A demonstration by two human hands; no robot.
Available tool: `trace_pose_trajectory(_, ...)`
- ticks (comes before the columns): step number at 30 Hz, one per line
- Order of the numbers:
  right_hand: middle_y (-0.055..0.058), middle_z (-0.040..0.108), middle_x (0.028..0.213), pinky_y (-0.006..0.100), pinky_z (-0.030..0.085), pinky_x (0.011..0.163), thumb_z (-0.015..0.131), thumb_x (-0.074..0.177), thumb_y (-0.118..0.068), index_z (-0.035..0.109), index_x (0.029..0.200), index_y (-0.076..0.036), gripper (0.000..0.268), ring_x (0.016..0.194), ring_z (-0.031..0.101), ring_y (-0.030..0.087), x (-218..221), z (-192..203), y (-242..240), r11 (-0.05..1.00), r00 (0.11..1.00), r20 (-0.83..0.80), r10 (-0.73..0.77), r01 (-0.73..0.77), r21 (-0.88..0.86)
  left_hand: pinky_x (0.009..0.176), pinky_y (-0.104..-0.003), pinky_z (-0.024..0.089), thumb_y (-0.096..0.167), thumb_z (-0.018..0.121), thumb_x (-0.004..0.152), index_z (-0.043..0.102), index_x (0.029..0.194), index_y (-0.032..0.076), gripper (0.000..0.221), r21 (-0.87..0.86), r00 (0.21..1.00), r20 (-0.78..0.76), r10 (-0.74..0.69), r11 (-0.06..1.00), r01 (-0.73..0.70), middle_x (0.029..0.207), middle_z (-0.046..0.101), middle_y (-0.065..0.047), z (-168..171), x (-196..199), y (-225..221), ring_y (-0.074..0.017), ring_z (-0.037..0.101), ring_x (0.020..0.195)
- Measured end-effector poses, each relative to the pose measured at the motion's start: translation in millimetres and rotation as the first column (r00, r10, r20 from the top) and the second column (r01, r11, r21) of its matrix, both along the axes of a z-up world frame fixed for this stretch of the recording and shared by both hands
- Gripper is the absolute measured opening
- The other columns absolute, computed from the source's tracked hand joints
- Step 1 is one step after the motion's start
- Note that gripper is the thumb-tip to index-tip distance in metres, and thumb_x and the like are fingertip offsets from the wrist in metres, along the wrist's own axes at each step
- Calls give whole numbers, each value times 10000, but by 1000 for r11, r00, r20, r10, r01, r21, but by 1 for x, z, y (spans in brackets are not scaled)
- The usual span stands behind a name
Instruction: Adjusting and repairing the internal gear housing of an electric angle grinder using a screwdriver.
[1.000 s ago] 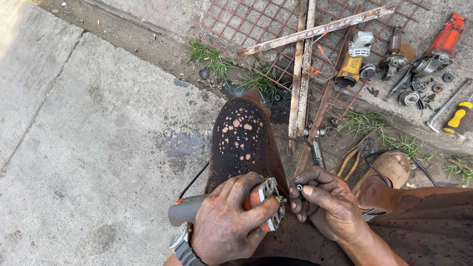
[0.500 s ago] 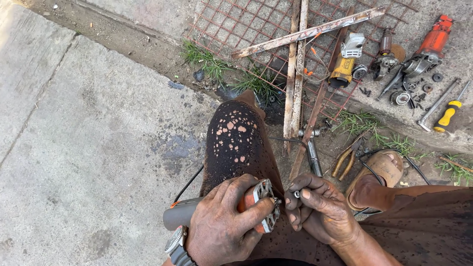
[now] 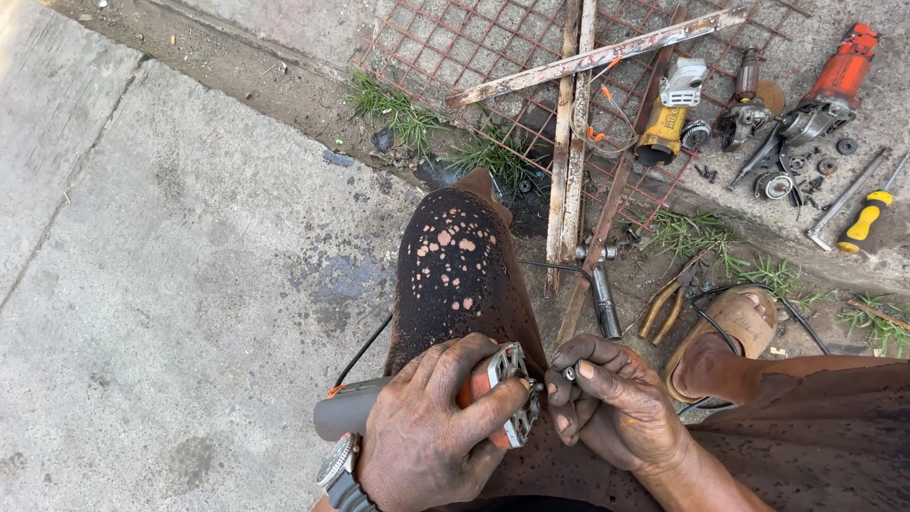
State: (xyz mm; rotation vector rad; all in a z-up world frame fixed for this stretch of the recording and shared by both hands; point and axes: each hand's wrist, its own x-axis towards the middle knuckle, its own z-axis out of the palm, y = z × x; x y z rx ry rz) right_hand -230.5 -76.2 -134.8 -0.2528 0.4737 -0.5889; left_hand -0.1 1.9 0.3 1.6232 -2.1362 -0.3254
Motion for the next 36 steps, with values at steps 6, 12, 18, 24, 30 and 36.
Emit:
trace_pose_trajectory(6,255,703,818,415,597,434,726,939,-144,651,1162,51,306,547,712,383,1,0,-1,1000,1000,-8,1,-1,-5,794,-511,544,284,676,884,655,1211,190,341,-12,1000,-18,0,1000,0,1275,580,-192,2,0,-2,-378,640,1023)
trace_pose_trajectory(12,250,716,853,400,609,482,729,948,-93,676,1123,72,246,611,725,343,12,27,-12,988,998,-43,-49,42,-145,790,-532,547,266,701,809,663,1233,197,430,12,999,-34,9,1000,-9,1287,584,-198,4,1,-1,-394,645,1046)
trace_pose_trajectory(18,245,801,936,339,623,610,741,913,-28,704,1101,39,204,695,766,274,24,65,-34,880,963,-221,-154,32,-473,908,-483,590,631,737,878,604,1368,181,679,-25,986,-164,33,999,-38,1319,608,-183,1,1,2,-359,702,1153)
trace_pose_trajectory(24,22,792,979,286,617,840,725,945,-189,773,1000,-93,121,904,755,133,37,104,-36,526,871,-455,-182,-305,-794,926,-472,582,539,468,1058,577,1334,59,564,-68,971,-236,50,995,-67,1290,634,-227,-4,4,6,-379,706,1149)
trace_pose_trajectory(30,-19,793,1001,256,656,813,719,919,-188,703,1082,-140,171,871,816,115,47,131,-25,228,806,-467,-363,-409,-884,910,-443,591,391,491,1090,571,1323,74,401,-115,970,-231,77,988,-105,1281,658,-211,-13,5,9,-350,716,1132)
trace_pose_trajectory(36,-24,825,1067,334,584,908,765,869,-275,617,1335,-152,504,988,812,174,47,149,-22,58,729,-543,-416,-575,-816,873,-449,605,287,493,1096,595,1267,72,293,-163,963,-266,47,982,-93,1240,637,-236,-14,7,9,-364,720,1075)
